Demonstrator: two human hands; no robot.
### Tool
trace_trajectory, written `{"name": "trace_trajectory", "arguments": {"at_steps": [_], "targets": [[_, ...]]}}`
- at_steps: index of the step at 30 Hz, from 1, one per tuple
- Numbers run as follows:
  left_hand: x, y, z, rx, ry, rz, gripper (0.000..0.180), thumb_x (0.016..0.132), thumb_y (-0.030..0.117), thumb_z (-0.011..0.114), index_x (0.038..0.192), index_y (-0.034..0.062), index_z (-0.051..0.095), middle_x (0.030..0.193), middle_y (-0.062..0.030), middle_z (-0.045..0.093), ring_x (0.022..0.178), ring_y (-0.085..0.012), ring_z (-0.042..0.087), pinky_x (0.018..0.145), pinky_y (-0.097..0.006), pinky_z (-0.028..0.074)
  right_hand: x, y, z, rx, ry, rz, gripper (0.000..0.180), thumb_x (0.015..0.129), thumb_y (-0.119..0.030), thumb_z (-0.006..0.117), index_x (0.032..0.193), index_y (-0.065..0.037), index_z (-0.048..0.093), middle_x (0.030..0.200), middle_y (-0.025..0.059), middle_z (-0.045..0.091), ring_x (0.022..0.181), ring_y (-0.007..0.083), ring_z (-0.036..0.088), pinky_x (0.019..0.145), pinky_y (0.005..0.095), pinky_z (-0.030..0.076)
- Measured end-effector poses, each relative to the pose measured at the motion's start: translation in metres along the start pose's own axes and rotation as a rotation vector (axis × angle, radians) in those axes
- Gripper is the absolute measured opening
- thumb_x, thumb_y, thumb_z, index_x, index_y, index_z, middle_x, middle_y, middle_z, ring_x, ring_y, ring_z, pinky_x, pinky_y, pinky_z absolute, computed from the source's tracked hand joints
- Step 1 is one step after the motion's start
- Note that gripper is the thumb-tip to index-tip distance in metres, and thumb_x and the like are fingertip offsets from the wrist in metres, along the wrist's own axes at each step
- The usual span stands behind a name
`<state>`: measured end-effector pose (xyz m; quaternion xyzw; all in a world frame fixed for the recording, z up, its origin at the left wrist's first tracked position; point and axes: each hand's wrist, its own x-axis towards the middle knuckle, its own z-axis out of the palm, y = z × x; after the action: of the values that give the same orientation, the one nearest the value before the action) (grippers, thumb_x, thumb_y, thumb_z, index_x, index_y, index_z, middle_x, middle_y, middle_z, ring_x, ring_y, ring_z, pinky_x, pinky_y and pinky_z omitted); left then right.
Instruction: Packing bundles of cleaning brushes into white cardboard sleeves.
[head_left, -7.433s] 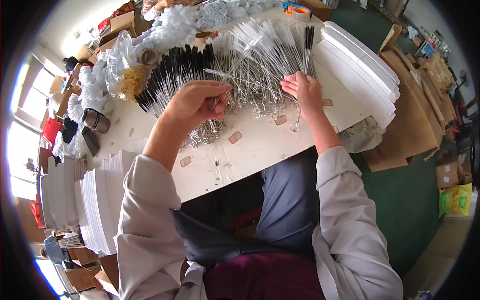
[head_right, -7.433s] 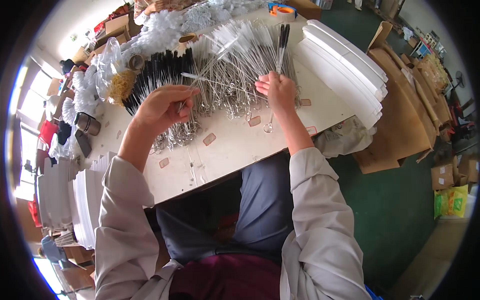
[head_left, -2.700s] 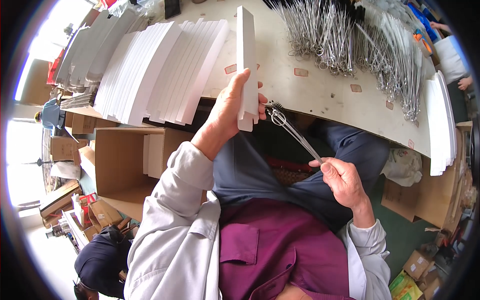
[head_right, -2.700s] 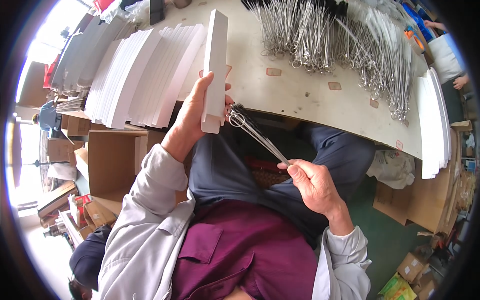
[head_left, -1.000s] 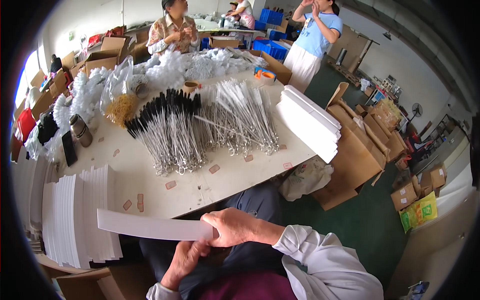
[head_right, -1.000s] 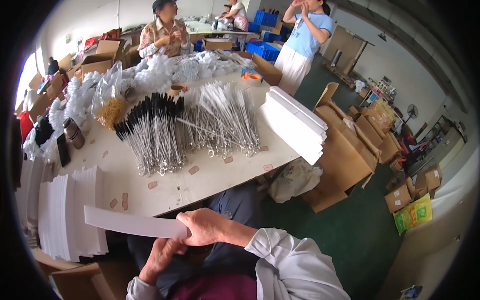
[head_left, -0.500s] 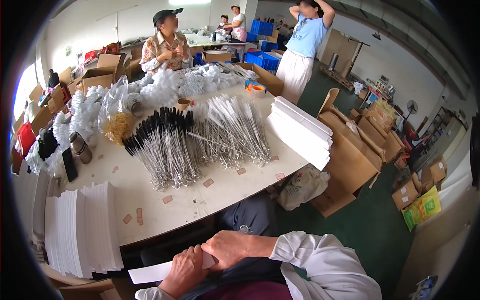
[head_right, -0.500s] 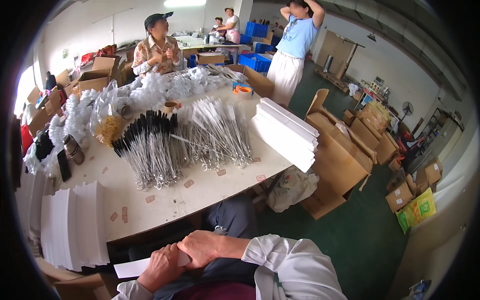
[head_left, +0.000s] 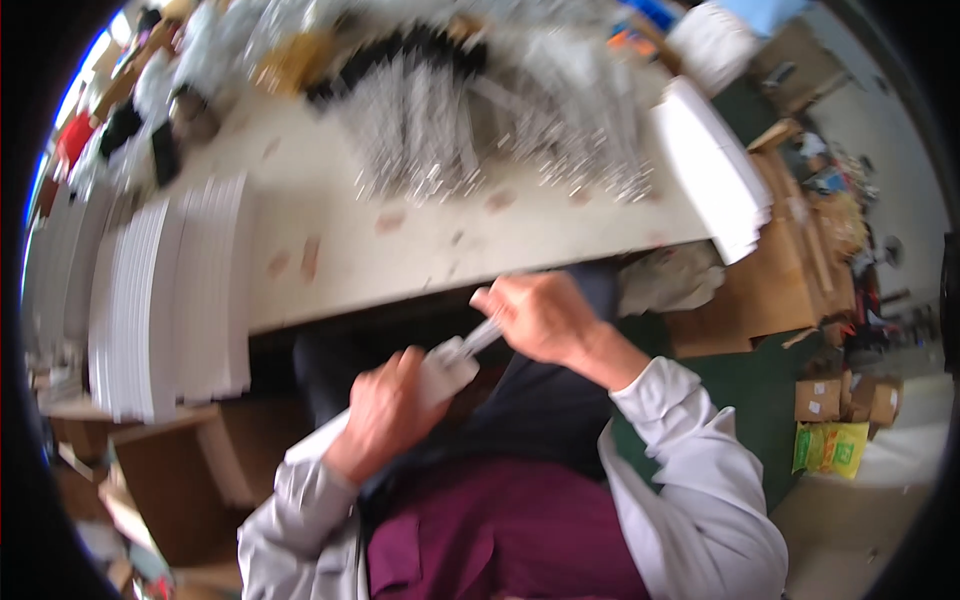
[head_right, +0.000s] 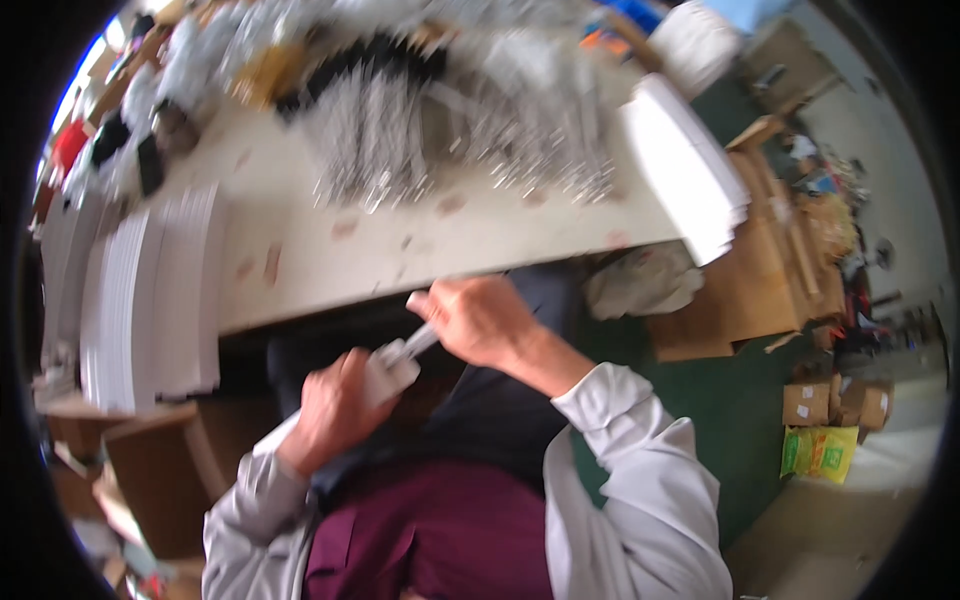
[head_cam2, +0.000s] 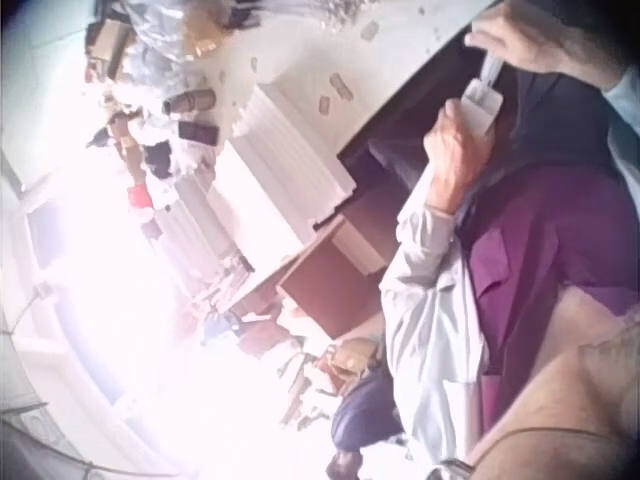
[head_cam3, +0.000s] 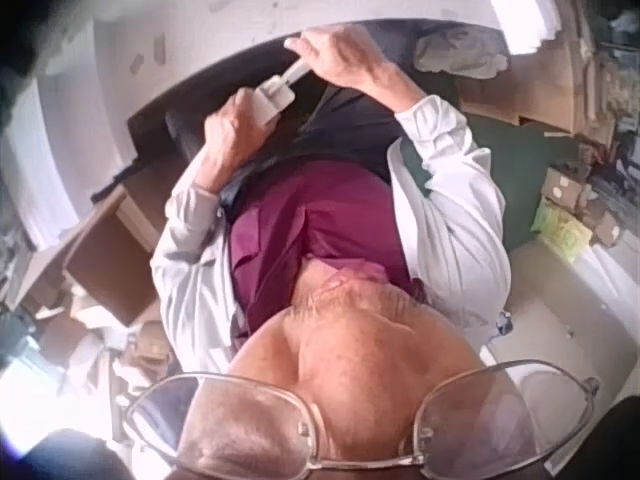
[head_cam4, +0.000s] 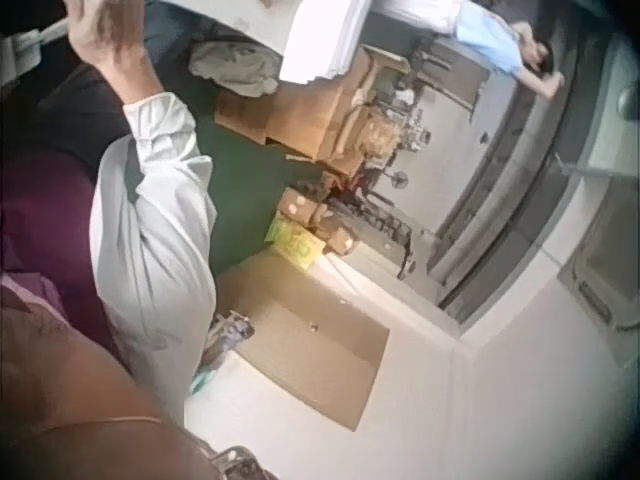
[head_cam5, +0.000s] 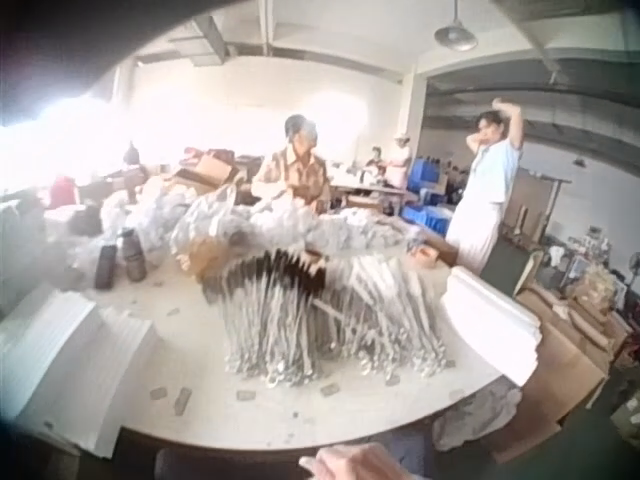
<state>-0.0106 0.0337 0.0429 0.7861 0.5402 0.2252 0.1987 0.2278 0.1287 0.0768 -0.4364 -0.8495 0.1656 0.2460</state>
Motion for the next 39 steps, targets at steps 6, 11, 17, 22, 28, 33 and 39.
{"name": "trace_trajectory", "arguments": {"at_steps": [6, 11, 17, 22, 28, 33, 39], "targets": [[0.004, -0.001, 0.01, 0.074, -0.001, -0.132, 0.046, 0.076, 0.029, 0.086, 0.098, 0.0031, 0.055, 0.082, -0.0168, 0.066, 0.071, -0.038, 0.07, 0.06, -0.047, 0.056, -0.011, -0.016, 0.048, 0.459, 0.018, 0.019, 0.027, 0.106, -0.025, 0.062, 0.11, 0.001, 0.065, 0.089, 0.0178, 0.071, 0.073, 0.0305, 0.07, 0.064, 0.0379, 0.054], [-0.007, -0.012, 0.009, 0.074, -0.021, -0.191, 0.046, 0.076, 0.028, 0.087, 0.099, 0.0032, 0.056, 0.083, -0.0159, 0.067, 0.071, -0.0368, 0.071, 0.061, -0.046, 0.058, -0.028, -0.004, 0.041, 0.943, -0.22, 0.419, 0.033, 0.107, -0.028, 0.063, 0.123, 0.0, 0.068, 0.091, 0.0046, 0.072, 0.071, 0.0072, 0.062, 0.062, 0.024, 0.053], [-0.013, -0.009, 0.015, 0.073, -0.016, -0.201, 0.046, 0.076, 0.027, 0.088, 0.098, 0.003, 0.056, 0.082, -0.0148, 0.067, 0.071, -0.0354, 0.071, 0.059, -0.045, 0.058, -0.036, -0.009, 0.05, 0.838, -0.14, 0.409, 0.025, 0.1, -0.017, 0.073, 0.119, 0.0, 0.072, 0.091, 0.0047, 0.075, 0.07, 0.0067, 0.064, 0.062, 0.0237, 0.053], [-0.015, -0.009, 0.016, 0.083, 0.011, -0.21, 0.045, 0.075, 0.026, 0.087, 0.098, 0.0029, 0.056, 0.081, -0.0144, 0.067, 0.069, -0.0346, 0.071, 0.058, -0.044, 0.058, -0.036, -0.02, 0.059, 0.909, -0.066, 0.457, 0.016, 0.097, -0.008, 0.074, 0.111, 0.0, 0.075, 0.092, 0.0066, 0.076, 0.073, 0.0076, 0.067, 0.063, 0.0239, 0.055], [-0.019, -0.007, 0.021, 0.08, 0.042, -0.213, 0.044, 0.074, 0.025, 0.087, 0.1, 0.0031, 0.058, 0.081, -0.014, 0.067, 0.066, -0.0337, 0.071, 0.058, -0.043, 0.059, -0.034, -0.018, 0.067, 0.707, 0.03, 0.187, 0.013, 0.098, -0.002, 0.07, 0.11, 0.002, 0.075, 0.108, 0.0092, 0.075, 0.088, 0.0103, 0.069, 0.074, 0.0238, 0.057], [-0.025, -0.007, 0.028, 0.093, 0.035, -0.208, 0.046, 0.073, 0.025, 0.087, 0.102, 0.0037, 0.059, 0.082, -0.0139, 0.068, 0.067, -0.033, 0.072, 0.058, -0.043, 0.059, -0.034, -0.019, 0.071, 0.722, -0.224, 0.268, 0.012, 0.097, -0.004, 0.07, 0.107, 0.001, 0.075, 0.114, 0.0136, 0.075, 0.093, 0.0175, 0.072, 0.079, 0.0296, 0.058], [-0.029, -0.008, 0.034, 0.057, 0.032, -0.275, 0.047, 0.075, 0.03, 0.087, 0.102, 0.0041, 0.058, 0.083, -0.0142, 0.069, 0.068, -0.0333, 0.072, 0.058, -0.043, 0.059, -0.036, -0.034, 0.092, 0.391, 0.002, 0.005, 0.017, 0.092, -0.006, 0.073, 0.107, 0.002, 0.075, 0.111, 0.018, 0.074, 0.098, 0.0344, 0.072, 0.086, 0.0404, 0.058]]}}
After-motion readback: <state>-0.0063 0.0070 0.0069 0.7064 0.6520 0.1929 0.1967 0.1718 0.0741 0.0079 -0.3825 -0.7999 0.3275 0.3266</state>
